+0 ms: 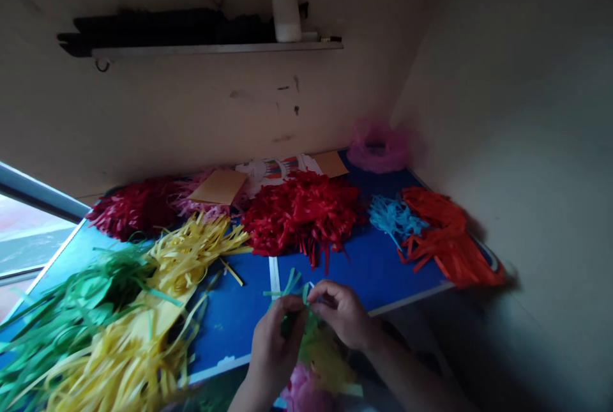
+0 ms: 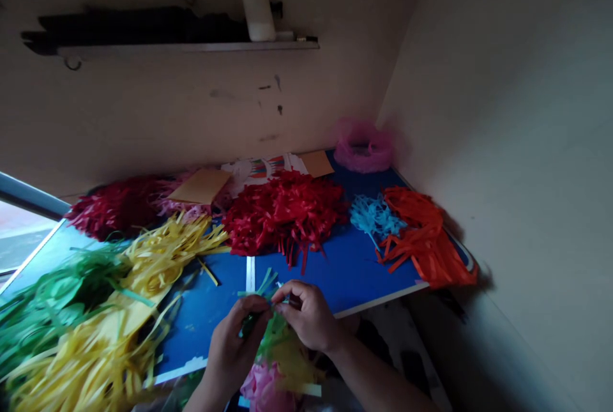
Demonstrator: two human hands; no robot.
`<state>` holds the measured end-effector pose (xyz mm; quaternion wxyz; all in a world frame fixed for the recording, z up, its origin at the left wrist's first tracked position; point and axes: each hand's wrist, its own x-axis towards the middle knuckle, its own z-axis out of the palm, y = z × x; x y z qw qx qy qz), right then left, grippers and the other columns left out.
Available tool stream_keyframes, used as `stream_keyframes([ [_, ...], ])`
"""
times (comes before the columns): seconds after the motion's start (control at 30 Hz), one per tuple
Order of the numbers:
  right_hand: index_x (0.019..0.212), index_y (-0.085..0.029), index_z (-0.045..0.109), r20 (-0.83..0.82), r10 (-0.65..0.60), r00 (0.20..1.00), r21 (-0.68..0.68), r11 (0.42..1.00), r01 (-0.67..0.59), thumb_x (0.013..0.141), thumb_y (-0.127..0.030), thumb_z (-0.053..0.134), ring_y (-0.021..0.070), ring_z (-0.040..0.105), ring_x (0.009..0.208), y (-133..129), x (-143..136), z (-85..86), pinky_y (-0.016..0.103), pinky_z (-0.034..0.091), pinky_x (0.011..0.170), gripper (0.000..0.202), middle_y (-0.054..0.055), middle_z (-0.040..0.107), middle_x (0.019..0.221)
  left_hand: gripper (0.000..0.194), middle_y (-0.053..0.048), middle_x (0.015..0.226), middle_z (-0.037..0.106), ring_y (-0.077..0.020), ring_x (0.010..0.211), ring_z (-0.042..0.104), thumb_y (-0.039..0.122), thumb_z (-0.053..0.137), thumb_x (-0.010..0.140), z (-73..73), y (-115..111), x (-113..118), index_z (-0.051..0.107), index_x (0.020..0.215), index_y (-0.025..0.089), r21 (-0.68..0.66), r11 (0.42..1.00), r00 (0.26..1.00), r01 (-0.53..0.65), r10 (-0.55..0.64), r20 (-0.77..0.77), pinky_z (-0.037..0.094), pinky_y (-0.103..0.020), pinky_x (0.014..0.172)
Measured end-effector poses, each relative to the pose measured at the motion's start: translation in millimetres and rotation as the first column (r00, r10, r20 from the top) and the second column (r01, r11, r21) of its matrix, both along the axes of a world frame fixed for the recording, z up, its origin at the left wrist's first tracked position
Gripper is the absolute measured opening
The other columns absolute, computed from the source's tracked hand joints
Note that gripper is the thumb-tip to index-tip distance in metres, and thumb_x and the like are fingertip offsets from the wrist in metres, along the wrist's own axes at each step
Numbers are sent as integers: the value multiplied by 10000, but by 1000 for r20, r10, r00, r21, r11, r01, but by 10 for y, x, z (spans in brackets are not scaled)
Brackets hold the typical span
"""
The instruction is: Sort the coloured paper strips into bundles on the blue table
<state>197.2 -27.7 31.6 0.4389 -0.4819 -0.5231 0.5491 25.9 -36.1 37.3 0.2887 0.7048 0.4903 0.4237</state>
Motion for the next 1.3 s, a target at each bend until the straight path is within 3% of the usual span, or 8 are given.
stream_keyframes([
  [0.17, 874, -209, 647, -123, -43, 991, -28, 999, 40, 778, -208, 660, 143, 581, 775, -1, -12, -12, 231, 436, 702, 98, -14, 640, 809, 79, -24, 791, 709, -160, 716, 679, 291, 637, 857, 37, 13, -6, 664, 854, 217, -46, 999, 999, 13, -12, 31, 537, -225, 640],
  [0.33, 861, -203, 637, -11, -18, 1000, -15, 1000, 17, 776, -171, 629, 117, 533, 684, -26, -10, -9, 212, 404, 610, 92, -19, 626, 798, 70, -31, 784, 698, -153, 699, 665, 249, 616, 868, 57, -9, 12, 662, 834, 209, -14, 999, 998, 48, -47, 42, 528, -222, 622],
  [0.63, 823, -211, 608, -109, -32, 994, -51, 998, 26, 742, -202, 664, 155, 598, 790, -18, -2, 56, 243, 457, 721, 98, -8, 641, 806, 122, -27, 753, 679, -158, 685, 649, 295, 607, 877, 85, -6, 20, 656, 813, 204, -96, 995, 998, 41, -36, 45, 516, -230, 609],
  [0.83, 823, -208, 632, -25, 11, 1000, -31, 999, -12, 760, -193, 643, 144, 577, 731, -57, -13, 97, 236, 444, 677, 66, -16, 627, 773, 66, -17, 751, 662, -145, 669, 637, 241, 601, 867, 92, -48, 46, 631, 816, 209, 27, 1000, 1000, 16, -15, -7, 503, -221, 601],
  [1.0, 836, -209, 635, 7, -3, 1000, -21, 1000, 3, 757, -202, 647, 144, 566, 724, -42, 4, 132, 237, 434, 661, 80, -13, 634, 787, 52, -6, 745, 663, -135, 668, 637, 247, 619, 867, 113, -58, 41, 627, 827, 215, 14, 999, 999, 33, -33, 0, 502, -210, 600],
  [1.2, 819, -212, 614, -119, -6, 993, -77, 997, -3, 721, -204, 683, 152, 591, 759, -68, -15, 110, 244, 454, 710, 121, -16, 644, 787, 98, -28, 751, 672, -151, 671, 646, 255, 588, 884, 137, -49, 31, 633, 811, 209, -10, 998, 998, 57, -57, -3, 516, -224, 596],
  [1.3, 799, -208, 622, -102, -13, 995, -66, 998, 6, 728, -186, 674, 148, 596, 751, -72, -2, 107, 241, 456, 708, 90, -17, 643, 773, 94, -37, 775, 687, -149, 682, 659, 233, 581, 883, 145, -44, 20, 647, 818, 214, 34, 996, 996, 86, -85, -30, 526, -219, 613],
])
